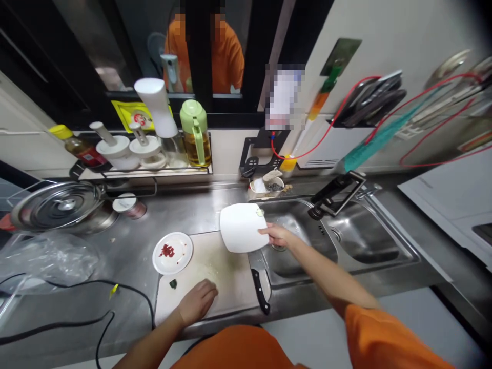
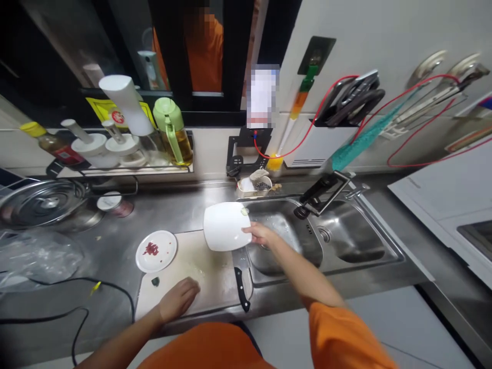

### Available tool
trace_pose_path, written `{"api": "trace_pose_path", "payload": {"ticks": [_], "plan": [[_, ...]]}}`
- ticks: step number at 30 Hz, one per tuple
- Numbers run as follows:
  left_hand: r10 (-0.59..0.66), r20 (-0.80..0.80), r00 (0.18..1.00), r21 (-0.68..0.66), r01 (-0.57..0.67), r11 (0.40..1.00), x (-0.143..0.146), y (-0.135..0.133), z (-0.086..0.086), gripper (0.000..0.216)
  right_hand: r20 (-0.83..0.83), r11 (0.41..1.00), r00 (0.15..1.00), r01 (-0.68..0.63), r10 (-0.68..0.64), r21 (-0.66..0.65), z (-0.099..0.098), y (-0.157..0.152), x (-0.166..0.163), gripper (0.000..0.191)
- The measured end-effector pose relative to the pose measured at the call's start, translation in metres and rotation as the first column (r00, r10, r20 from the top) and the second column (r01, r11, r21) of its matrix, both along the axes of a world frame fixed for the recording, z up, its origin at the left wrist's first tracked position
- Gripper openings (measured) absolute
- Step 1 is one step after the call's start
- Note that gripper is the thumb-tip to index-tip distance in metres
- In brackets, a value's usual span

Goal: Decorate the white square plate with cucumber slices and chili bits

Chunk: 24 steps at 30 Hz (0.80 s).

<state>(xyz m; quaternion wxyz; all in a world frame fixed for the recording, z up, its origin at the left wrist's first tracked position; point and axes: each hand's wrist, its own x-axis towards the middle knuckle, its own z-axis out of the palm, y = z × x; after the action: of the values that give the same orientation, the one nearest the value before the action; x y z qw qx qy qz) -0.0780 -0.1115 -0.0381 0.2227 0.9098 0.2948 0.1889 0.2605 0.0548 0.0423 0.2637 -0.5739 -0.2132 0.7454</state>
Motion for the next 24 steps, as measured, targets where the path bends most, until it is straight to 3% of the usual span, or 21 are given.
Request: {"api": "trace_pose_path", "payload": {"ticks": [3, 6, 13, 24], "plan": [[0.013, -0.026, 1.0, 0.008, -0.013, 1.0, 0.001, 0.0, 0.0, 0.024, -0.036, 0.999, 0.998, 0.049, -0.049, -0.008, -0.026, 0.023, -0.045, 0.036], [0.026, -0.025, 0.999, 0.011, -0.025, 1.0, 0.002, 0.0, 0.002, 0.023, -0.041, 0.999, 0.998, 0.044, -0.044, -0.011, -0.04, 0.034, -0.068, 0.036], [0.045, -0.03, 0.999, 0.009, -0.045, 0.999, 0.003, -0.001, 0.005, 0.023, -0.005, 1.0, 1.0, -0.004, 0.003, -0.027, -0.057, 0.036, -0.078, 0.042], [0.069, -0.046, 0.997, 0.021, -0.068, 0.997, 0.005, -0.004, 0.006, 0.024, 0.163, 0.998, 0.985, -0.057, 0.058, -0.015, -0.067, 0.069, -0.1, 0.038]]}}
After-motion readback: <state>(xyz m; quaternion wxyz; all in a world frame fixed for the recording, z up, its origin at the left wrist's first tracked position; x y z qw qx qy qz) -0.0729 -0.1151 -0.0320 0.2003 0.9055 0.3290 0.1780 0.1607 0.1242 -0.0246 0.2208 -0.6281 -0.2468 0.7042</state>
